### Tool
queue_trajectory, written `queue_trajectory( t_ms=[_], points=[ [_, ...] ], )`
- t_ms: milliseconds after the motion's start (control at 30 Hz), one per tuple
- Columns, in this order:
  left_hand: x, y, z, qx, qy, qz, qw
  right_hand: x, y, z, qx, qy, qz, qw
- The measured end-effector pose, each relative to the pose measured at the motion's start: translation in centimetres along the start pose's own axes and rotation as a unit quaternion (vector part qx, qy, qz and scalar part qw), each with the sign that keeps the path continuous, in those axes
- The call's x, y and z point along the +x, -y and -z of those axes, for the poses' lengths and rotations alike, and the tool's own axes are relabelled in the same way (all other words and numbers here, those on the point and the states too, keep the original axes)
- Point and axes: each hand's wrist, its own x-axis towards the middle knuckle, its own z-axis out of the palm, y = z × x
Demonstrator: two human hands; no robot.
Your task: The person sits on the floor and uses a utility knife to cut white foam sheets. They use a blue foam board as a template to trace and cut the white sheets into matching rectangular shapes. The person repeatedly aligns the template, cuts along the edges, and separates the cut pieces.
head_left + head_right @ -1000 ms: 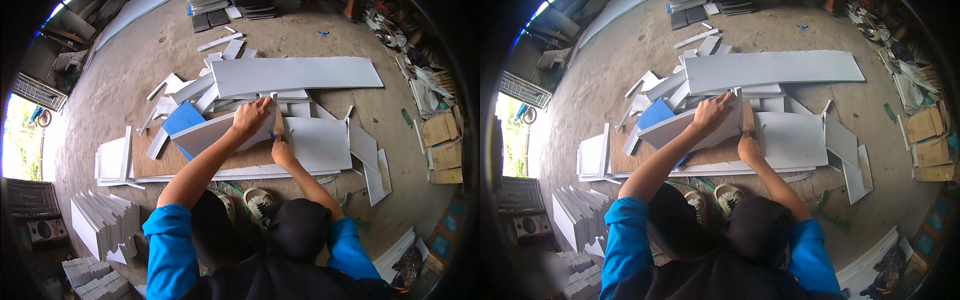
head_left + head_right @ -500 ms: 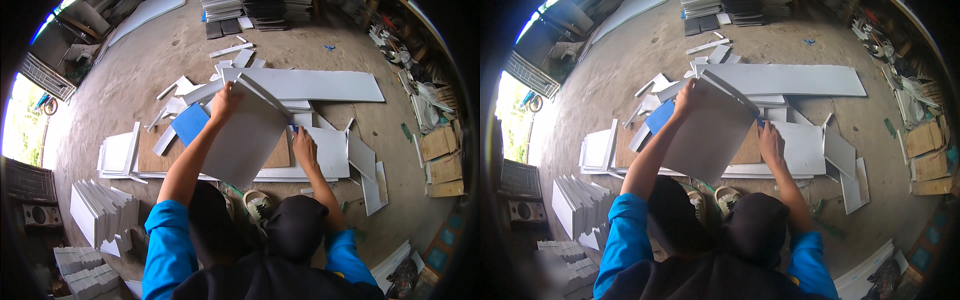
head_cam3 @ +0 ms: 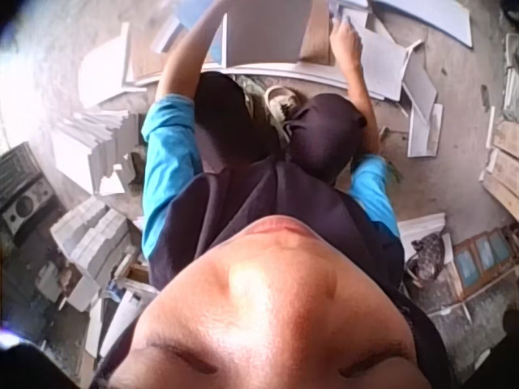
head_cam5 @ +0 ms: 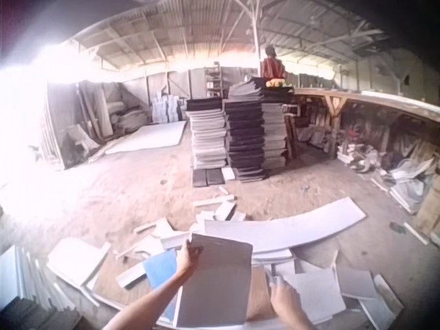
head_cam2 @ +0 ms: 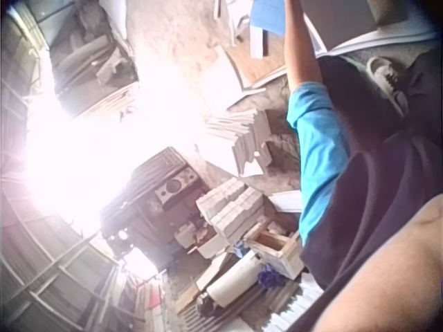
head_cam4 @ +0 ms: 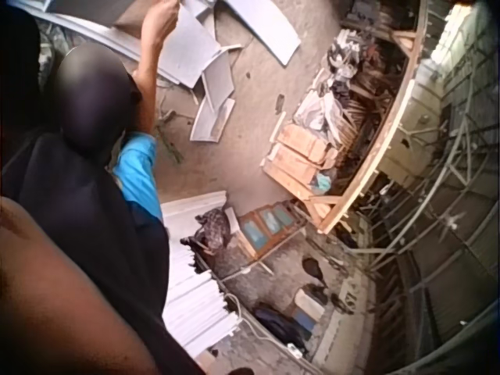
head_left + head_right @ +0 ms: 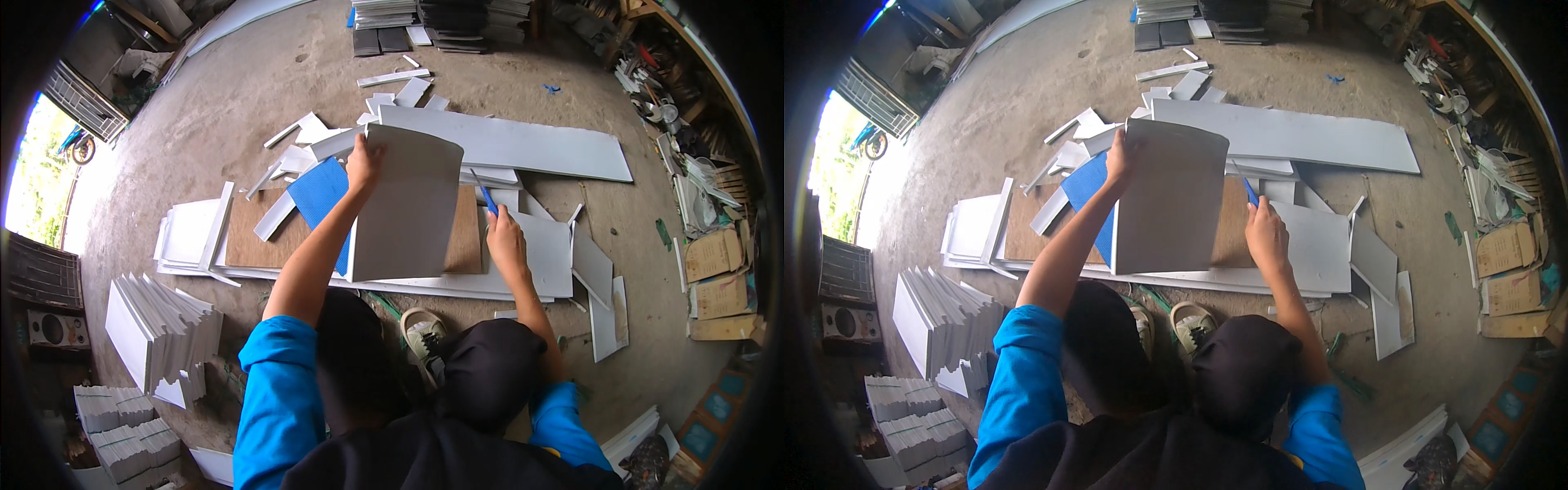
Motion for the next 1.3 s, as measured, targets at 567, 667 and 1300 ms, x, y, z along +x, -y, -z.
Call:
queue_trajectory(
  t_ms=[567,667,1300],
  points=[
    [-5.8,13.5,0.1,0.183,-0.098,0.195,0.958,1.2,-4.9,-16.5,0.094,0.053,0.006,0.994],
    [-9.0,16.5,1.3,0.120,-0.144,0.270,0.945,0.9,-4.7,-16.1,0.036,-0.049,-0.013,0.998],
    [-7.8,14.4,4.8,-0.254,0.064,0.133,0.956,4.6,-8.7,-15.4,0.032,-0.023,-0.157,0.987]
  ],
)
